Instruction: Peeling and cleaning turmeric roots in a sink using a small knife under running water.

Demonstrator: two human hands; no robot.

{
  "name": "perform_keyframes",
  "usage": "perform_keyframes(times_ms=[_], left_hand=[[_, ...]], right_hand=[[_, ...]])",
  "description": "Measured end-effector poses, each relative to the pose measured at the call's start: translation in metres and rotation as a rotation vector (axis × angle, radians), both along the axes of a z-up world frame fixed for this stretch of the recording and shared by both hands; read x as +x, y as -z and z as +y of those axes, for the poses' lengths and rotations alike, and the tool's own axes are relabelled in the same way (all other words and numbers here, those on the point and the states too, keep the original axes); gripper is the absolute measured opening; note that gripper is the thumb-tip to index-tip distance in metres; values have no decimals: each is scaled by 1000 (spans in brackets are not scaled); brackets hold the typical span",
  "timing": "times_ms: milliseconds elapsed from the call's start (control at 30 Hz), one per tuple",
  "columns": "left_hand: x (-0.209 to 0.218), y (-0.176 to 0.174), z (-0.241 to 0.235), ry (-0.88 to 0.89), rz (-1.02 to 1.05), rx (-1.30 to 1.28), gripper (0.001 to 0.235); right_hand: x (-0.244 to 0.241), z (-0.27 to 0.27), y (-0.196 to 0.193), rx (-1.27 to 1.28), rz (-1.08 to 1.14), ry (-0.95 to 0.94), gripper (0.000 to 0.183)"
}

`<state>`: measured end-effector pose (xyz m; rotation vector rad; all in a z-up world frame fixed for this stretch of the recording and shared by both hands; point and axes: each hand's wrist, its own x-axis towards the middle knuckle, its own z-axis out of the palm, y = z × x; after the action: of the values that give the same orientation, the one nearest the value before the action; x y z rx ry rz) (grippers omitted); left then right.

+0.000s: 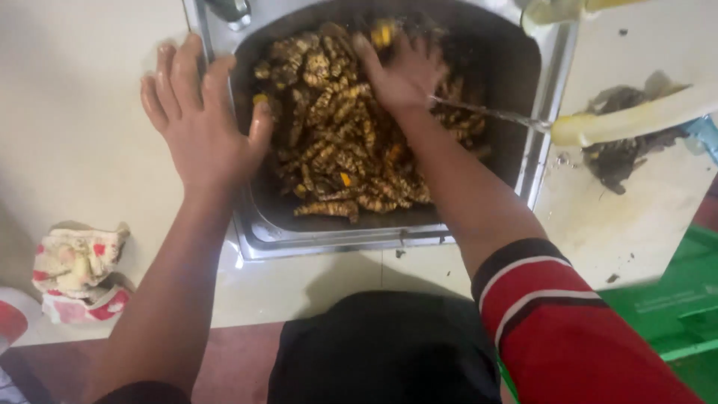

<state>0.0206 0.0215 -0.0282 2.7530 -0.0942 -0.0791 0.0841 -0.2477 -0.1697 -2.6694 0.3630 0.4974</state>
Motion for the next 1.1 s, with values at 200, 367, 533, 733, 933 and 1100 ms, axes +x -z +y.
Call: perform_keyframes(times_ms=[200, 367, 533, 733, 933, 1100], left_hand=[[-4, -8, 0, -7, 13, -38, 51], [6, 8, 5, 27, -120, -43, 53], [-2, 9, 13, 36, -120, -2, 57], [2, 7, 10, 10, -39, -32, 51], [-5, 8, 7, 23, -104, 6, 56], [-6, 8, 8, 31, -159, -18, 50]], right_hand=[[-36, 52, -109, 586, 231, -99, 69], [-108, 3, -112, 341, 341, -263, 68], [-123, -59, -75, 39, 7, -424, 66], [-54, -39, 3, 7, 101, -96, 73], [-32, 26, -25, 761, 222, 293, 116], [-58, 29, -140, 562, 529, -215, 95]])
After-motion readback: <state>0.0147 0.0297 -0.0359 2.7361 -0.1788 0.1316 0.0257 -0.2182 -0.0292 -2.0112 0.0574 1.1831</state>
